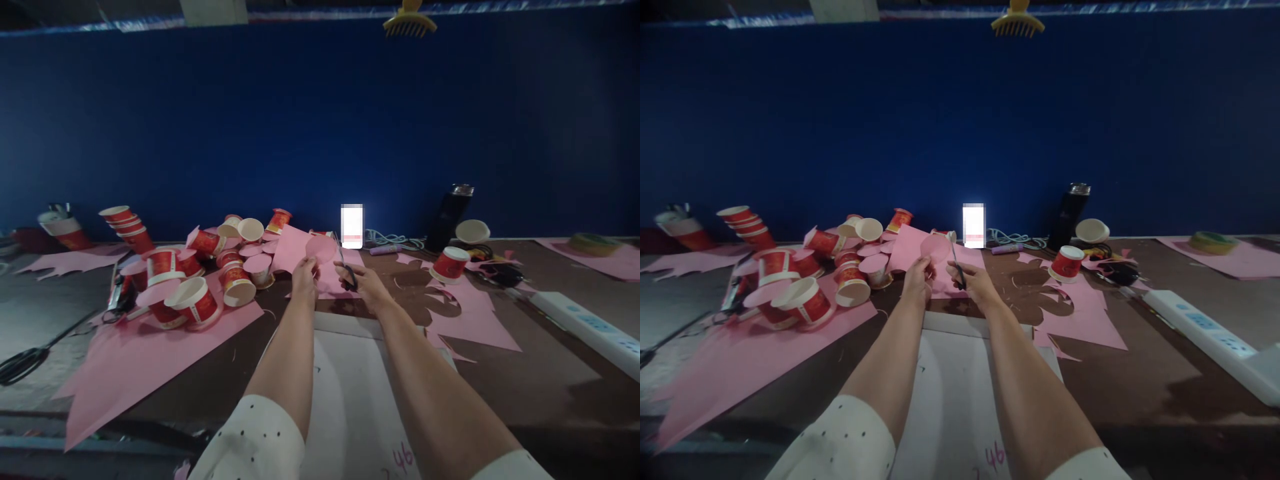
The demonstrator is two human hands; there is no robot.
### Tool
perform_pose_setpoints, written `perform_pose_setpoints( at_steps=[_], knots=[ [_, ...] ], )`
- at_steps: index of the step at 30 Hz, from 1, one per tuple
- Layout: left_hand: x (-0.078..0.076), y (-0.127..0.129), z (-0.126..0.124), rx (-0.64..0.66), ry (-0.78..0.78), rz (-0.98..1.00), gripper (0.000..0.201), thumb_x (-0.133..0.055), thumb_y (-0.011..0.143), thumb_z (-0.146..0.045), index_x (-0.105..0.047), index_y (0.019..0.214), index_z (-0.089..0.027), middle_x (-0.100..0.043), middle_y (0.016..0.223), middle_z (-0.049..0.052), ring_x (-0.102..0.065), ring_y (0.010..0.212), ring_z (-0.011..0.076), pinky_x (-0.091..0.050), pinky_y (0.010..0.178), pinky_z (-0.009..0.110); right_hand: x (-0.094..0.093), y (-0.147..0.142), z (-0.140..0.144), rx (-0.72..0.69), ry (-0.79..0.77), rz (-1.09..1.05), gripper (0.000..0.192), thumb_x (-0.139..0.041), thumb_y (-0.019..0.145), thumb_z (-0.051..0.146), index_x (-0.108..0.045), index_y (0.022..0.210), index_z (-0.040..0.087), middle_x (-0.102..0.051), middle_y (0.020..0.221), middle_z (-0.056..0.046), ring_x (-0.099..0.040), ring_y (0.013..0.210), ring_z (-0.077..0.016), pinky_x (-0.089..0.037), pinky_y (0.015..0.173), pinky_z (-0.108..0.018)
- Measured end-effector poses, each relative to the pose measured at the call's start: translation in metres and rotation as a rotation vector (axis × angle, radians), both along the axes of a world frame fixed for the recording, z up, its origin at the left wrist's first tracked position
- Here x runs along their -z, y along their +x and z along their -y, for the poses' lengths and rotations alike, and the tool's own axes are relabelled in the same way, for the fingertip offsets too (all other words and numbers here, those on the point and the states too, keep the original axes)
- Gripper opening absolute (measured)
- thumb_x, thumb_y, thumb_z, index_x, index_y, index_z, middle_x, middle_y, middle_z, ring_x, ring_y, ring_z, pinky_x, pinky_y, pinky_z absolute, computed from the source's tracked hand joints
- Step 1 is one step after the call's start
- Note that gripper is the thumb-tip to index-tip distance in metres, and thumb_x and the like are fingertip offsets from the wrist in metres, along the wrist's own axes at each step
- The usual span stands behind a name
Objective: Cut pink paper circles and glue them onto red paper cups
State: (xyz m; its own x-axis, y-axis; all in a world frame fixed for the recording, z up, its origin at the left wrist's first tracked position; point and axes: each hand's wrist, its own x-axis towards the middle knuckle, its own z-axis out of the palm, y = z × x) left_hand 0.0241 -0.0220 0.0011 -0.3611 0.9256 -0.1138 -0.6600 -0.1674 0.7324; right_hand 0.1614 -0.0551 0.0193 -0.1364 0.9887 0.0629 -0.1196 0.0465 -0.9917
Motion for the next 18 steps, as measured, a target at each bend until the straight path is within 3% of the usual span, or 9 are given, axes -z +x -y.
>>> perform_pose_setpoints(
  at_steps=[8, 13, 18],
  knots=[
    [0.0001, 0.0006, -0.0013, -0.040, -0.025, 0.067, 0.027, -0.073, 0.052, -0.027, -0.053, 0.065, -0.015, -0.048, 0.056, -0.006, -0.044, 0.047, 0.0031, -0.034, 0.050, 0.017, -0.0043, -0.0011, 0.0022, 0.014, -0.017, 0.008, 0.055, -0.081, 0.054, 0.043, -0.073, 0.101, 0.014, -0.059, 0.065, 0.000, -0.052, 0.058, -0.0091, -0.045, 0.058, -0.025],
    [0.0036, -0.0002, -0.0043, -0.056, -0.020, -0.008, 0.032, -0.076, 0.051, -0.033, -0.056, 0.069, -0.016, -0.053, 0.061, -0.005, -0.046, 0.049, 0.0037, -0.034, 0.050, 0.018, -0.0031, -0.0004, 0.0016, -0.005, -0.013, 0.003, 0.054, -0.081, 0.056, 0.042, -0.072, 0.102, 0.015, -0.061, 0.069, -0.002, -0.052, 0.059, -0.0090, -0.045, 0.059, -0.025],
    [0.0075, -0.0019, -0.0076, -0.066, 0.027, -0.104, 0.036, -0.078, 0.051, -0.039, -0.051, 0.061, -0.017, -0.045, 0.051, -0.007, -0.040, 0.044, 0.0033, -0.030, 0.047, 0.018, -0.0019, 0.0004, 0.0016, -0.032, -0.004, 0.008, 0.055, -0.080, 0.057, 0.042, -0.072, 0.103, 0.014, -0.061, 0.069, -0.002, -0.052, 0.060, -0.0094, -0.045, 0.060, -0.025]
  ],
)
